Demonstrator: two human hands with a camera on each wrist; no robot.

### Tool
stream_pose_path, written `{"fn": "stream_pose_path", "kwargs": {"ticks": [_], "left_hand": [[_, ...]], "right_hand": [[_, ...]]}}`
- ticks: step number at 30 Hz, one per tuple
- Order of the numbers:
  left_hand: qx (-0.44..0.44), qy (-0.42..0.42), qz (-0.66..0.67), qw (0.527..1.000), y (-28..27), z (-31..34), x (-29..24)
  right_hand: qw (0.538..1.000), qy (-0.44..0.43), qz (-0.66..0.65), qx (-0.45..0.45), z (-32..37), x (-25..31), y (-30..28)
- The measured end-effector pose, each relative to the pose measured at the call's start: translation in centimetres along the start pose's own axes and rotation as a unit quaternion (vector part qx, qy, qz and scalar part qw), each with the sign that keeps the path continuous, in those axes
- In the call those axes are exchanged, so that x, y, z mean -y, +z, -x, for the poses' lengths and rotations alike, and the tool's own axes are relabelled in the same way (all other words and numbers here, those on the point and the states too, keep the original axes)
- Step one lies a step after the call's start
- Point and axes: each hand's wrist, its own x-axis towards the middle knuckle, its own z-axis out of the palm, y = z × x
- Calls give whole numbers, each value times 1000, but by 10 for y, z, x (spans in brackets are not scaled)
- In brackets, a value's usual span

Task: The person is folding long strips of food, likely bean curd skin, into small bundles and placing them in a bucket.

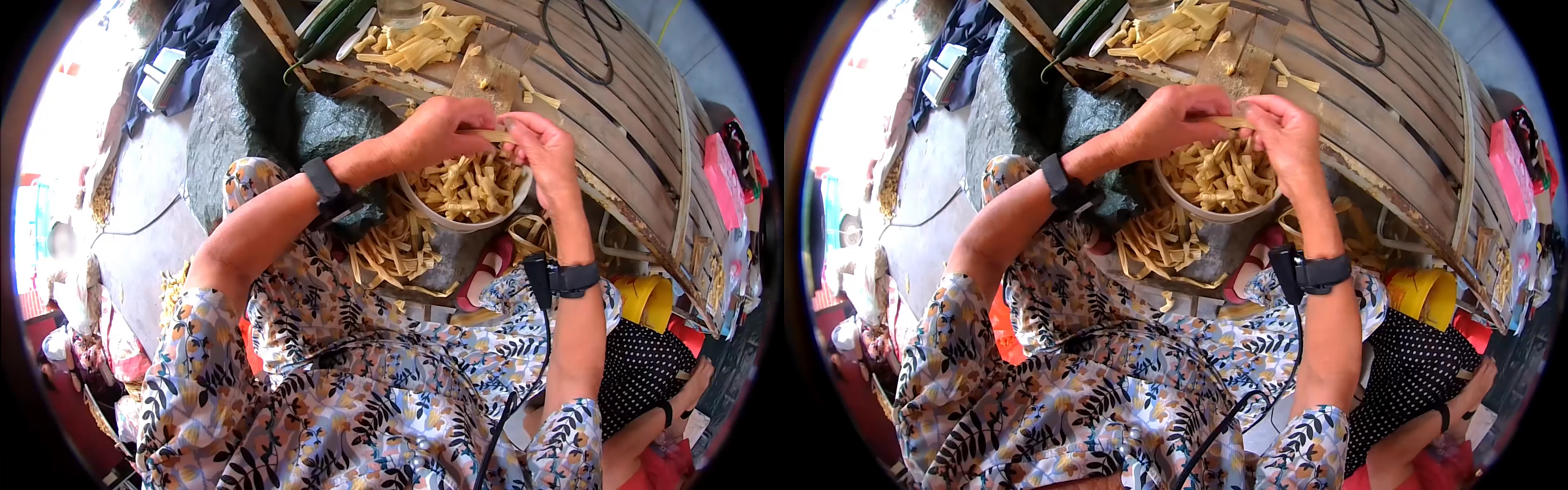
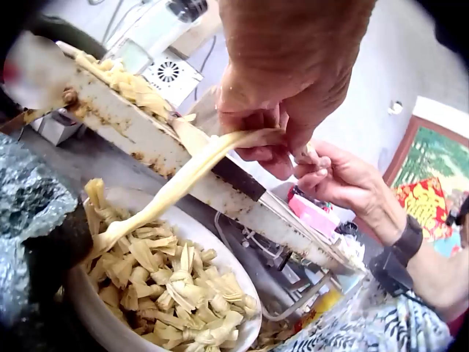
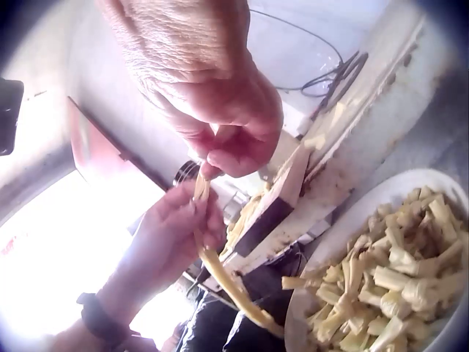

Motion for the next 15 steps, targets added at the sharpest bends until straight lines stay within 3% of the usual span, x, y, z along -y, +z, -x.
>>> {"fn": "stream_pose_path", "kwargs": {"ticks": [3, 6, 7, 10, 13, 15], "left_hand": [[13, -39, 77, 996, -7, 6, 16], [12, 4, -38, 999, -8, 9, 10], [-13, 63, -92, 994, -6, 9, 12], [-37, 141, -207, 967, -6, 9, 12], [1, 32, -206, 978, -6, 12, 6], [41, 10, -160, 986, -11, 13, 12]], "right_hand": [[999, -26, 6, -24, 5, 8, -14], [995, 75, 57, 18, 8, 6, -9], [991, 104, 78, 31, 10, 9, -6], [982, 107, 136, 71, 5, 3, -13], [989, 30, 145, -26, 3, -10, -21], [978, -18, 197, -64, 3, -11, -30]]}}
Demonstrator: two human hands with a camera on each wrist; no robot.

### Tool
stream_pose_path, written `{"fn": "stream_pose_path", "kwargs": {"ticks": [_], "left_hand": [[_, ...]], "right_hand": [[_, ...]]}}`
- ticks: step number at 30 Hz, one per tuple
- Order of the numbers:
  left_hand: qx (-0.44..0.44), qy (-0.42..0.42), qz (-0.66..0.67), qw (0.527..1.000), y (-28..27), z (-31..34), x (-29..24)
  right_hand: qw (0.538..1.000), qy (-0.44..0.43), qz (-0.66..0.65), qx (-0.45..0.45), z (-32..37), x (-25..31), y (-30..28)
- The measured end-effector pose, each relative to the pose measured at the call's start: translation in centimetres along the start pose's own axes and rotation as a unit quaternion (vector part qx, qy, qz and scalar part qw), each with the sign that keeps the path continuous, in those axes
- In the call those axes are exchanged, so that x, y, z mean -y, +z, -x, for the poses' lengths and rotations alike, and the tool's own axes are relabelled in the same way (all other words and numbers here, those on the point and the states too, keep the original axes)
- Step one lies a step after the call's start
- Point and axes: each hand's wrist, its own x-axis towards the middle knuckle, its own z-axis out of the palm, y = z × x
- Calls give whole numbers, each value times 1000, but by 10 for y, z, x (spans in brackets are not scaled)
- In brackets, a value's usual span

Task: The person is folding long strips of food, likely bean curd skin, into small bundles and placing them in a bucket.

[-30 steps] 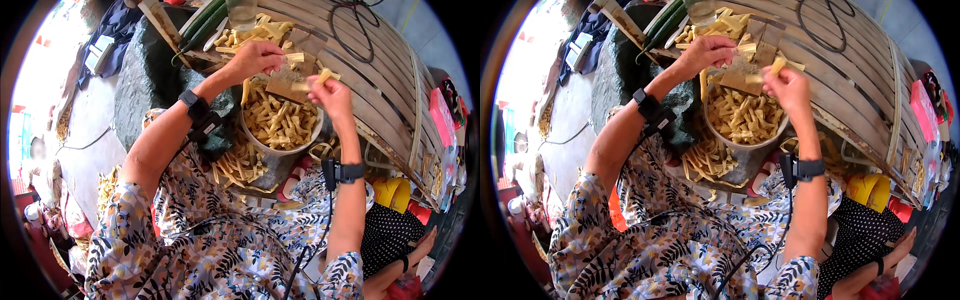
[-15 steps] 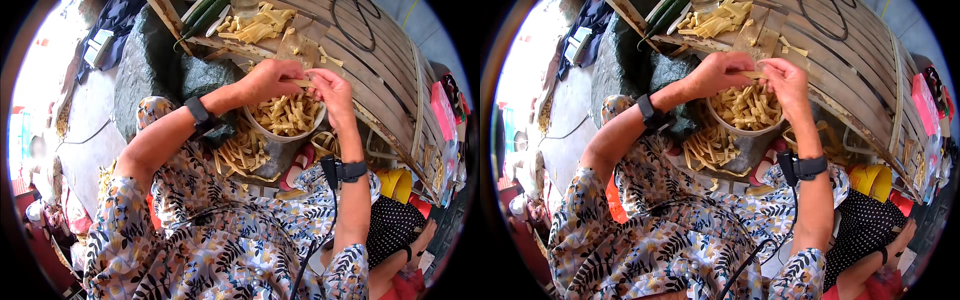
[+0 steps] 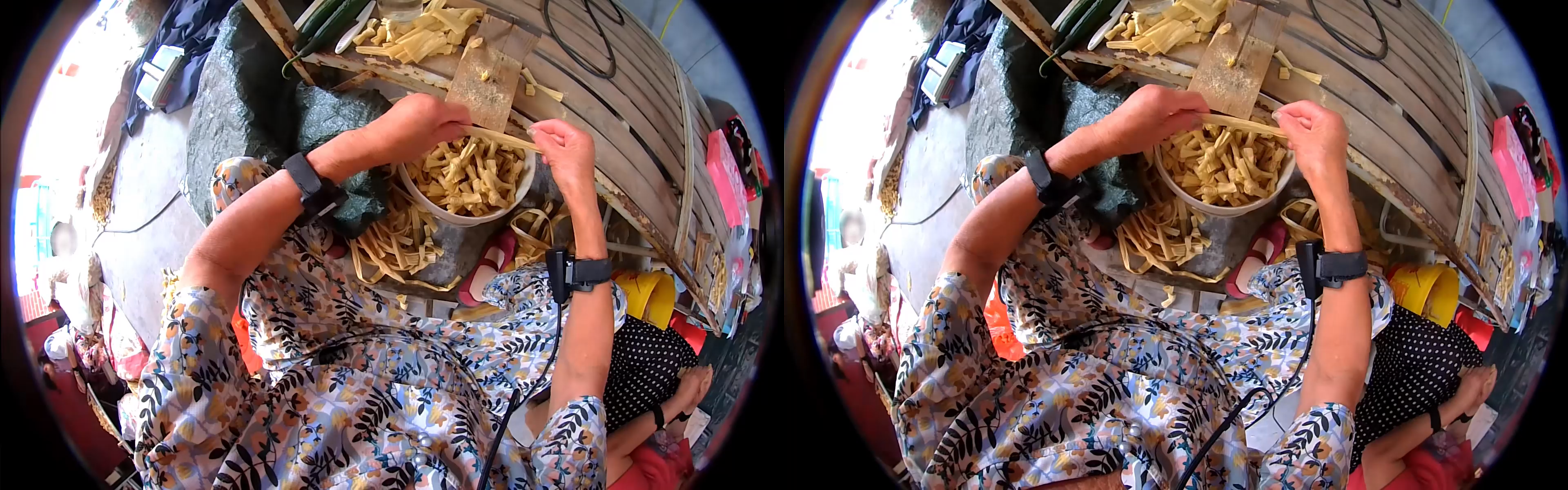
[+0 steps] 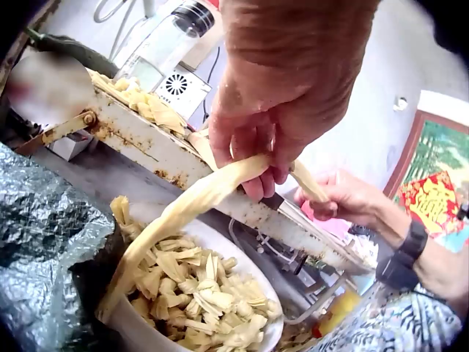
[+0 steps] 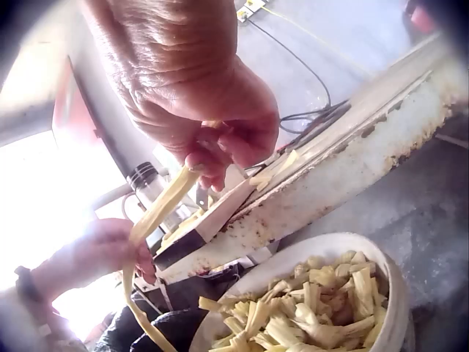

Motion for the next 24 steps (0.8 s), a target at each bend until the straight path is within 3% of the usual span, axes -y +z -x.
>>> {"fn": "stream_pose_path", "kwargs": {"ticks": [2, 3, 6, 9, 10, 13, 14, 15, 17, 18, 21, 22, 24], "left_hand": [[7, 17, 36, 999, -5, 0, 7], [40, -10, 126, 991, -11, -2, 9], [136, -61, 330, 932, -30, -7, 11], [179, -60, 424, 886, -26, -10, 7], [143, -51, 420, 895, -22, -11, 2], [171, -90, 579, 792, -16, -21, 12], [187, -67, 649, 734, -6, -21, 10], [219, -92, 651, 721, -2, -19, 6], [162, -113, 611, 767, 16, -11, -6], [234, -15, 676, 699, 19, -12, -2], [235, -126, 705, 657, 37, -5, -3], [245, -107, 728, 631, 37, -2, -7], [200, -108, 751, 620, 41, -2, -11]], "right_hand": [[992, 32, 39, 112, 6, -3, 3], [983, 48, 56, 168, 10, -3, 7], [889, 99, -171, 412, 27, 27, 23], [878, 57, -267, 393, 34, 55, 15], [884, 35, -280, 372, 33, 52, 16], [875, -7, -352, 332, 28, 53, 17], [889, -19, -324, 321, 27, 56, 16], [903, -30, -297, 310, 27, 60, 15], [925, -52, -242, 288, 28, 66, 16], [930, -63, -269, 244, 28, 61, 24], [965, -57, -183, 181, 23, 53, 23], [979, -75, -103, 161, 21, 49, 23], [975, -27, -131, 179, 23, 52, 26]]}}
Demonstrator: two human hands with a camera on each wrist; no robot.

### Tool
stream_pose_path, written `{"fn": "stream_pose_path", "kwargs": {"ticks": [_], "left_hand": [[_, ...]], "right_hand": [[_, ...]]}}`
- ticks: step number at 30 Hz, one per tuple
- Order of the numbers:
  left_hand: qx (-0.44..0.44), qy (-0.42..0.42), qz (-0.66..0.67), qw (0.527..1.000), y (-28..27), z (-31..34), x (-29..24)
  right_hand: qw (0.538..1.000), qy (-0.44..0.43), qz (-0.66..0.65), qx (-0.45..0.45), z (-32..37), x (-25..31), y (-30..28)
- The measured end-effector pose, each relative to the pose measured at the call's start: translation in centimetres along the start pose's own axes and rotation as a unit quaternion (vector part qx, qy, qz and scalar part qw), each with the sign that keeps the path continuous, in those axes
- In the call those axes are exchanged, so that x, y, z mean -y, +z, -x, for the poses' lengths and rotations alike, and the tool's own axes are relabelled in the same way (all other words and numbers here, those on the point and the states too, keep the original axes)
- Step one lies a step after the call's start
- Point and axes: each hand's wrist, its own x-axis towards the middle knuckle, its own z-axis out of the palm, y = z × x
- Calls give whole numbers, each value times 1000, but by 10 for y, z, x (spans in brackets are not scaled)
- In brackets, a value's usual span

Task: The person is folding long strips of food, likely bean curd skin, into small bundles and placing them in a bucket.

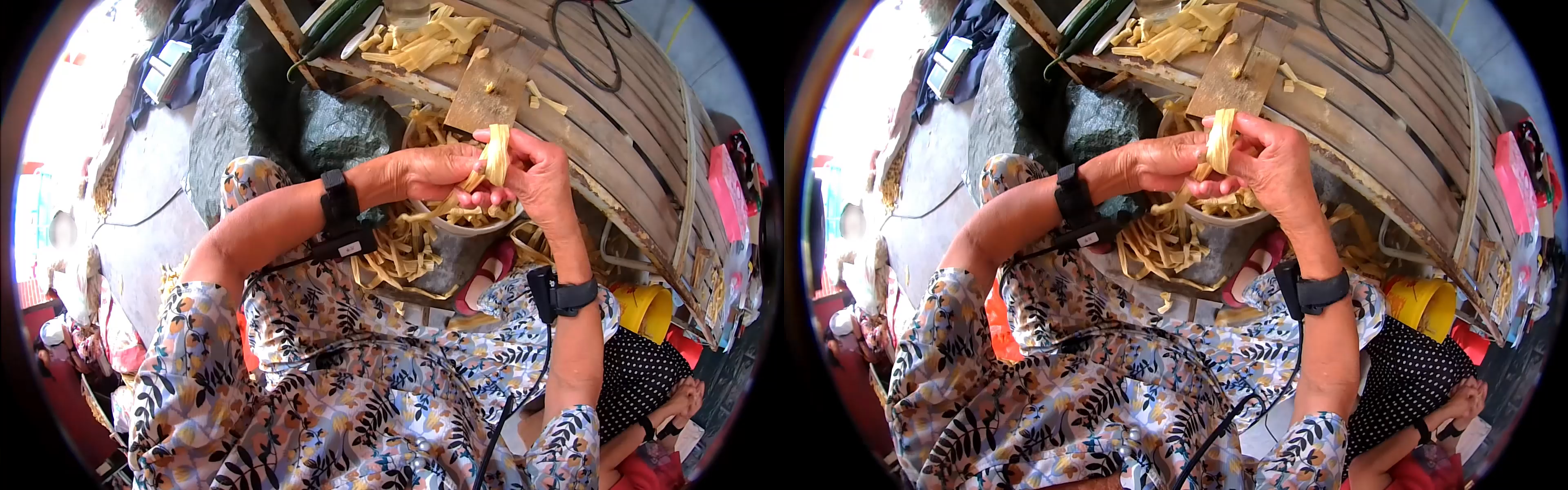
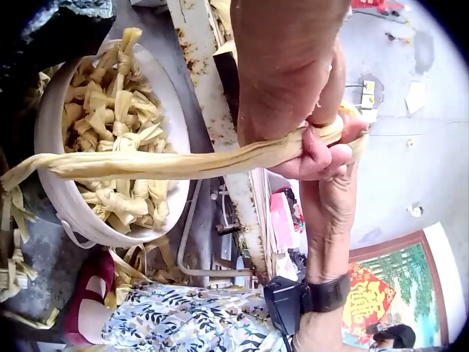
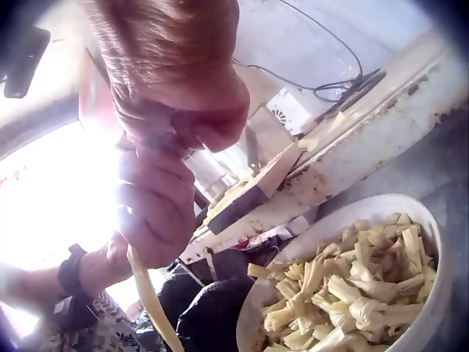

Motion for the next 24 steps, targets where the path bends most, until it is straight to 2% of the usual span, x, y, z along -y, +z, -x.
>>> {"fn": "stream_pose_path", "kwargs": {"ticks": [1, 2, 3, 4, 5, 6, 9, 10, 13, 16, 18, 19, 20, 23, 24], "left_hand": [[-13, 18, 14, 1000, 1, -1, 2], [-11, 16, 44, 999, -2, -1, 0], [-59, 19, 24, 998, -7, -3, 2], [-108, 24, 4, 994, -12, -6, 6], [-157, 28, -15, 987, -18, -8, 9], [-218, 44, -49, 974, -14, -6, 2], [-339, 162, -224, 899, 3, -7, -13], [-359, 171, -299, 867, 10, -4, -18], [-300, 199, -366, 858, 8, -1, -20], [-280, 147, -476, 821, 14, 3, -25], [-272, 120, -562, 772, 19, 3, -24], [-266, 106, -604, 744, 20, 2, -24], [-265, 129, -682, 669, 16, 1, -22], [-308, 192, -595, 717, 7, -1, -16], [-336, 198, -507, 769, 7, -4, -16]], "right_hand": [[1000, 23, -19, 6, 1, 1, 3], [999, -35, 23, -9, -1, -7, 5], [982, -128, 129, -50, -6, -13, 3], [944, -219, 232, -90, -11, -18, 0], [885, -304, 329, -127, -14, -21, -2], [864, -280, 372, -191, -9, -13, 3], [853, -238, 393, -248, -5, -9, 9], [907, -154, 319, -229, -6, -13, 10], [967, -59, 184, -169, -11, -20, 6], [980, -57, 107, -156, -15, -28, 6], [944, -125, 216, -216, -17, -37, 11], [918, -159, 269, -245, -18, -37, 14], [903, -175, 306, -247, -15, -34, 16], [896, -243, 286, -239, -16, -33, 14], [915, -237, 225, -237, -15, -31, 12]]}}
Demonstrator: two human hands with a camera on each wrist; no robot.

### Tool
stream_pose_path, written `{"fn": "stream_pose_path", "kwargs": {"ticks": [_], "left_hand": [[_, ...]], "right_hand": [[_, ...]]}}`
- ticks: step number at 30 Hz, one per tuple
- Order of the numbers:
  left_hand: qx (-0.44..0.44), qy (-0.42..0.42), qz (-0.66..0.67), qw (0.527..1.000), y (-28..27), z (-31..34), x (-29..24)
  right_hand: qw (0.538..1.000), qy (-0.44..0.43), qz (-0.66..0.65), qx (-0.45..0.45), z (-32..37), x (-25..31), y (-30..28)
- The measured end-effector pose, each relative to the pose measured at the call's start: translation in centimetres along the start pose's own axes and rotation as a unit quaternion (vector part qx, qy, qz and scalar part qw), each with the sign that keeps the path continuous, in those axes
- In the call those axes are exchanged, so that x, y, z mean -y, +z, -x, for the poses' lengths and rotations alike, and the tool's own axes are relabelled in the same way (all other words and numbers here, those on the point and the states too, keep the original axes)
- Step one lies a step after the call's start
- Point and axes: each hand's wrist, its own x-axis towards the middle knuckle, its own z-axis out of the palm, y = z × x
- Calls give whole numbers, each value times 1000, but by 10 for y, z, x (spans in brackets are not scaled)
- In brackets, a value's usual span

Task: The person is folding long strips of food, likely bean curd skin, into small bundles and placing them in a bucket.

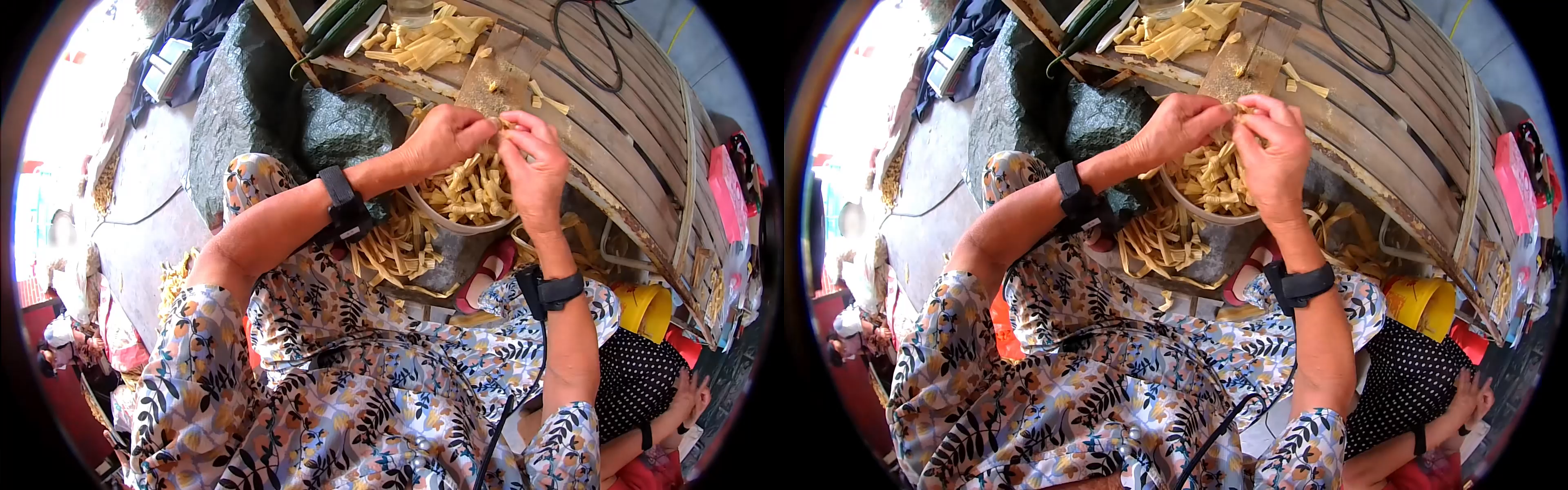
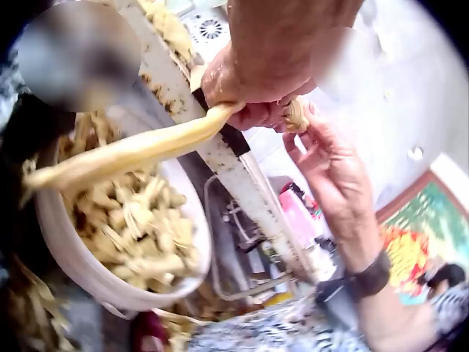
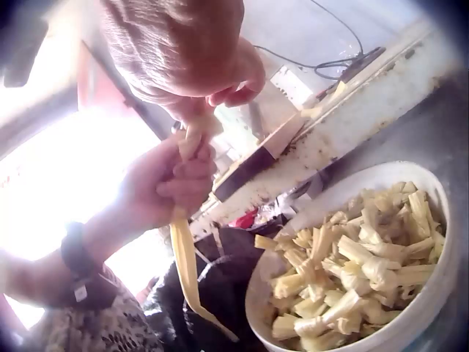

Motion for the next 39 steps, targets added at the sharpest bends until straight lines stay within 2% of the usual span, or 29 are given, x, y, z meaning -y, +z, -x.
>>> {"fn": "stream_pose_path", "kwargs": {"ticks": [2, 3, 4, 5, 7, 11, 14, 17, 20, 26, 29, 33, 36, 39], "left_hand": [[63, -145, 210, 965, -1, 0, 2], [95, -215, 310, 921, -2, 0, -2], [84, -253, 348, 899, -3, 2, -6], [115, -227, 333, 908, -4, 3, -2], [178, -171, 296, 923, -8, 1, 2], [185, -192, 300, 916, -14, 2, 8], [189, -175, 285, 923, -15, 4, 7], [189, -156, 226, 943, -17, 6, 5], [155, -160, 200, 954, -10, 8, -2], [213, -196, 287, 913, -24, 0, 8], [219, -225, 314, 896, -25, 1, 12], [241, -235, 316, 887, -31, -3, 8], [236, -194, 220, 926, -38, -12, 3], [196, -123, 84, 969, -48, -25, -4]], "right_hand": [[992, 45, -119, -11, -5, -2, -10], [973, 133, -188, -12, -6, -4, -16], [950, 184, -246, -47, -9, -12, -23], [921, 231, -303, -81, -11, -20, -27], [904, 264, -327, -80, -11, -22, -27], [886, 310, -341, -56, -7, -31, -25], [869, 351, -347, 14, -12, -10, -30], [859, 377, -323, 122, -8, -1, -23], [860, 333, -359, 148, -4, -4, -11], [836, 352, -414, 72, -4, -13, -17], [831, 355, -410, 123, -4, -20, -20], [889, 350, -280, 90, -9, -11, -22], [908, 317, -266, 69, -15, -20, -29], [913, 299, -274, 30, -26, -27, -34]]}}
